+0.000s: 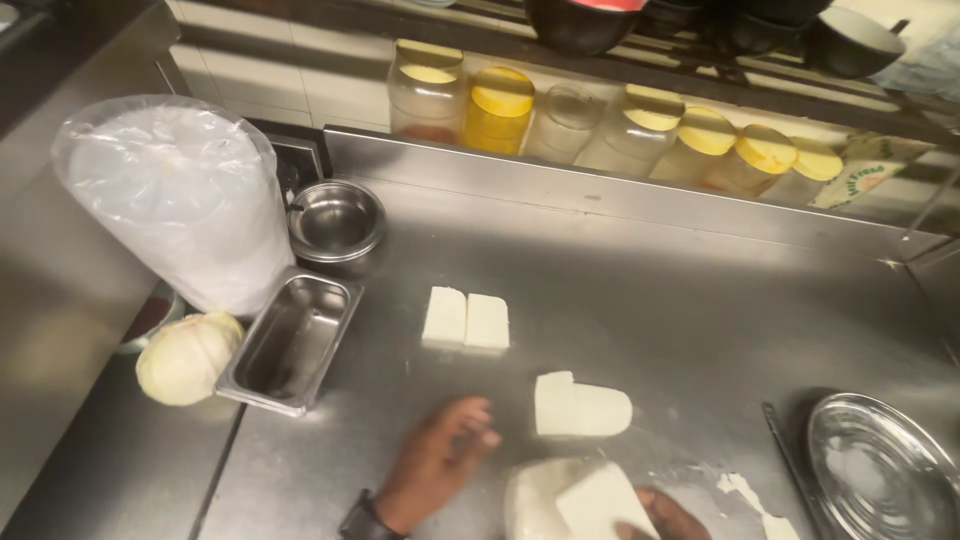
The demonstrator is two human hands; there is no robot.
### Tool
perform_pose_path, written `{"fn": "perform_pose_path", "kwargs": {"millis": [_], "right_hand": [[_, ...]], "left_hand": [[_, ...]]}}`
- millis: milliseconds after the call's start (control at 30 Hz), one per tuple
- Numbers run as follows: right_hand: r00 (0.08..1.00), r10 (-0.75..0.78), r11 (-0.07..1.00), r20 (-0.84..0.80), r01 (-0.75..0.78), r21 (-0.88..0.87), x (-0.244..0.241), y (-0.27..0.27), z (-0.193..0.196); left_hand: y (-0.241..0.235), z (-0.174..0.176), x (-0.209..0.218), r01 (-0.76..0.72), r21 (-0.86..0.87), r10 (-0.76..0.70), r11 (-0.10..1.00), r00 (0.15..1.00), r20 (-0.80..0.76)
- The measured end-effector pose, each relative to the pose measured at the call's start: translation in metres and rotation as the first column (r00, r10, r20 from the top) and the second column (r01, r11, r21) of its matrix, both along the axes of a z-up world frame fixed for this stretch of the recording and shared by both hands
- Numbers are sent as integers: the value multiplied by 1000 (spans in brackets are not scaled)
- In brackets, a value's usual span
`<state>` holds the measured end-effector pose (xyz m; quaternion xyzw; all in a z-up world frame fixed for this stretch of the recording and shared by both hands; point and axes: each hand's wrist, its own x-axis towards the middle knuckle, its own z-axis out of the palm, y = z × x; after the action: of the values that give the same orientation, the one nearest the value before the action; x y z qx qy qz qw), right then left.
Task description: The person slices blocks of paneer on a stainless steel prep counter, cutting each block into flat slabs and smaller pieces with a knife. They arrange the cut pieces in rows on the counter and at the end place pieces onto a steel plate.
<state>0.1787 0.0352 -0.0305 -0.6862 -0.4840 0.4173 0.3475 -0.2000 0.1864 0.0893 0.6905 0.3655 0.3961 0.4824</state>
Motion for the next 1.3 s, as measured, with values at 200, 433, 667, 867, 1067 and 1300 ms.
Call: {"fn": "perform_pose_path", "kwargs": {"millis": [200, 433, 667, 867, 1067, 1300], "right_hand": [[778, -349, 937, -523, 304, -173, -118, 131, 133], [812, -471, 882, -345, 419, -218, -115, 260, 101], [737, -537, 844, -410, 463, -272, -115, 309, 84], [787, -29, 981, 617, 142, -136, -100, 317, 77], [949, -266, 962, 167, 250, 112, -67, 251, 74], [865, -502, 814, -24, 481, 327, -10, 45, 43]], "left_hand": [[39, -82, -45, -406, 313, 462, 858, 878, -127], [43, -112, -40, -364, 388, 456, 847, 873, -175], [45, -131, -39, -361, 350, 447, 864, 871, -204], [44, -133, -38, -361, 336, 454, 870, 851, -263], [44, -132, -39, -373, 357, 475, 856, 842, -257], [47, -125, -39, -362, 445, 502, 820, 827, -254]]}}
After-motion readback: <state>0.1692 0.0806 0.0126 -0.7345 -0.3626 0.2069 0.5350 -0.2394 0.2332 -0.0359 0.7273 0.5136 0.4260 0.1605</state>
